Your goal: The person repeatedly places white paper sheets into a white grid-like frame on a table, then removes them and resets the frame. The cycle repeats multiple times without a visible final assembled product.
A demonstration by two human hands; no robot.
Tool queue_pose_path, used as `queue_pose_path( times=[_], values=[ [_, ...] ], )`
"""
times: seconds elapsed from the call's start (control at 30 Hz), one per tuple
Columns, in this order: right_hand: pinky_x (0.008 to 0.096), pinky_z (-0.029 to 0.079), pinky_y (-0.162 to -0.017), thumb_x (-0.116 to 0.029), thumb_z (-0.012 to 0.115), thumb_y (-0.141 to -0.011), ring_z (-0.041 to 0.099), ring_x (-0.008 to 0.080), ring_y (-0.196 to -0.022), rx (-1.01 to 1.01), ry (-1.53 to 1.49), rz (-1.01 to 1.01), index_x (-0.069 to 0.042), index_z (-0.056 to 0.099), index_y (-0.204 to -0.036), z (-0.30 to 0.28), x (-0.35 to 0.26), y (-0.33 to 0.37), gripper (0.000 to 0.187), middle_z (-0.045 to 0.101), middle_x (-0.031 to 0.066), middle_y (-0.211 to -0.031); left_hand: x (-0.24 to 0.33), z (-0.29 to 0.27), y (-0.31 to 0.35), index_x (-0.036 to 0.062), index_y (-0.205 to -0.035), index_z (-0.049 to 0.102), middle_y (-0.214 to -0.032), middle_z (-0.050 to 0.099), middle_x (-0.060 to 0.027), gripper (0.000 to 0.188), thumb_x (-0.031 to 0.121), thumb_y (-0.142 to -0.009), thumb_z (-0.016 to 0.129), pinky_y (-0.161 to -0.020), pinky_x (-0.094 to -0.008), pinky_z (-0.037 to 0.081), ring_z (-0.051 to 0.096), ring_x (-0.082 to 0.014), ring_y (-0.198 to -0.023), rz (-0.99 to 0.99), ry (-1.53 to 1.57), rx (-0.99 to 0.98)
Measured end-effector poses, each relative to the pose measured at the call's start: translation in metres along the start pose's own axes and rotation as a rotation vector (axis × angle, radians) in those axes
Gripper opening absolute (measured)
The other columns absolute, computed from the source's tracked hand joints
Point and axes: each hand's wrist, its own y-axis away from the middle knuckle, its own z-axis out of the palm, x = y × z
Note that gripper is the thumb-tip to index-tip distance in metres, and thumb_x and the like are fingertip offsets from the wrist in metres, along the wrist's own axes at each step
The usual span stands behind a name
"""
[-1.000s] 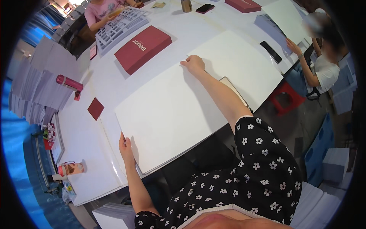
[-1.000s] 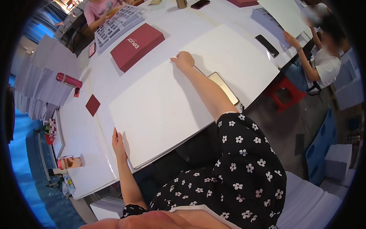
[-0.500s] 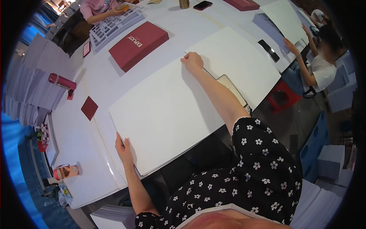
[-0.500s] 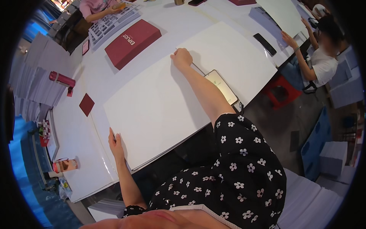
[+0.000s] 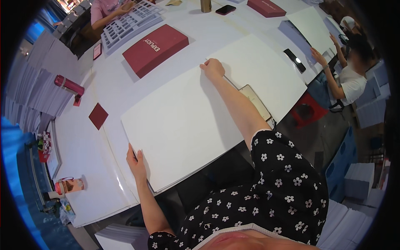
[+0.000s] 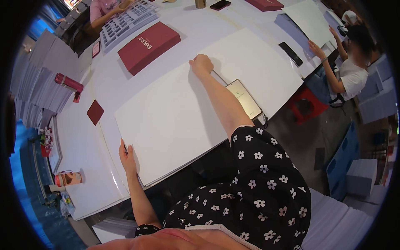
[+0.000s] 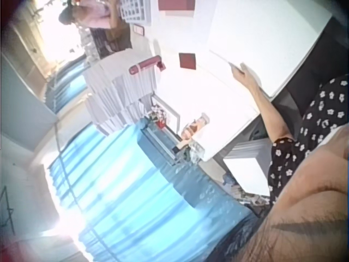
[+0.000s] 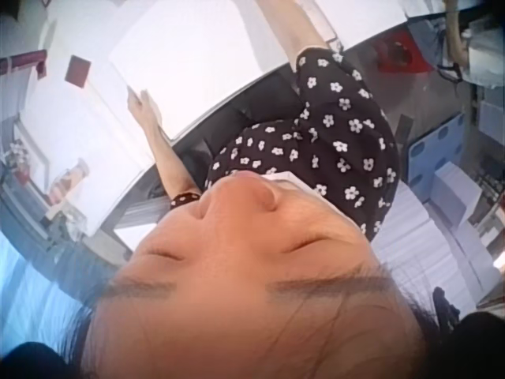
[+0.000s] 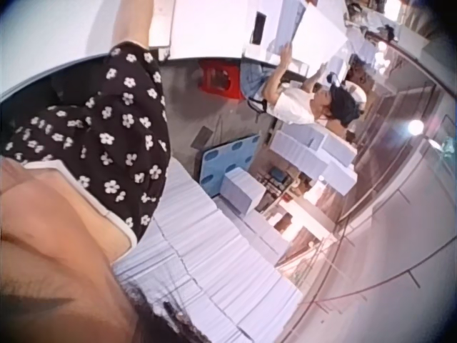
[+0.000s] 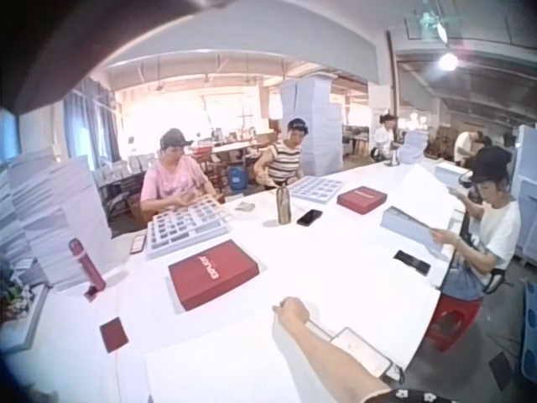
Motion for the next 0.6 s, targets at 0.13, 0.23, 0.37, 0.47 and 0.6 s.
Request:
queue_pose_path(
  times=[0.13,0.23,0.37,0.47,0.6],
  values=[
    [0.0405,0.053,-0.075,-0.031,0.074,-0.080,0.070,0.0266,-0.085,-0.010,-0.027,0.020,-0.011,0.074,-0.088,0.000,-0.004,0.002,0.022,0.073,0.0094,-0.088,0.002,-0.003,0.005,0.0008,-0.146,0.041,-0.138,0.047,-0.0173,0.052,0.012,-0.098,0.056,-0.107,-0.0371,0.035,0.044,-0.0255,-0.126,0.002,-0.067,0.020],
    [0.0423,0.054,-0.077,-0.030,0.071,-0.081,0.070,0.0293,-0.087,0.048,0.012,-0.010,-0.010,0.075,-0.088,0.009,-0.002,-0.004,0.022,0.074,0.0118,-0.090,0.005,-0.002,0.007,-0.0007,-0.143,0.044,-0.134,0.052,-0.0178,0.051,0.011,-0.096,0.058,-0.105,-0.0375,0.037,0.049,-0.0277,-0.122,0.045,-0.034,0.033],
    [0.0453,0.054,-0.079,-0.030,0.068,-0.083,0.070,0.0338,-0.087,0.080,0.073,-0.144,-0.009,0.076,-0.092,0.018,0.016,-0.023,0.025,0.073,0.0159,-0.090,-0.007,-0.004,-0.005,-0.0041,-0.137,0.050,-0.127,0.060,-0.0188,0.049,0.008,-0.090,0.060,-0.098,-0.0372,0.044,0.058,-0.0309,-0.111,0.187,-0.041,0.064],
    [0.0494,0.054,-0.078,-0.033,0.062,-0.086,0.069,0.0367,-0.093,0.042,0.170,-0.148,-0.009,0.075,-0.094,0.007,0.014,-0.024,0.029,0.072,0.0174,-0.097,0.006,-0.007,-0.010,-0.0026,-0.136,0.051,-0.127,0.059,-0.0205,0.051,0.011,-0.089,0.063,-0.098,-0.0398,0.043,0.056,-0.0328,-0.113,0.163,-0.090,0.018],
    [0.0440,0.052,-0.084,-0.041,0.066,-0.085,0.068,0.0329,-0.098,-0.031,0.252,-0.076,-0.009,0.075,-0.095,-0.004,-0.017,-0.002,0.035,0.073,0.0144,-0.100,-0.001,-0.009,0.003,0.0014,-0.138,0.051,-0.130,0.058,-0.0178,0.054,0.018,-0.089,0.065,-0.104,-0.0425,0.037,0.051,-0.0335,-0.118,0.101,-0.262,0.143]
  ],
)
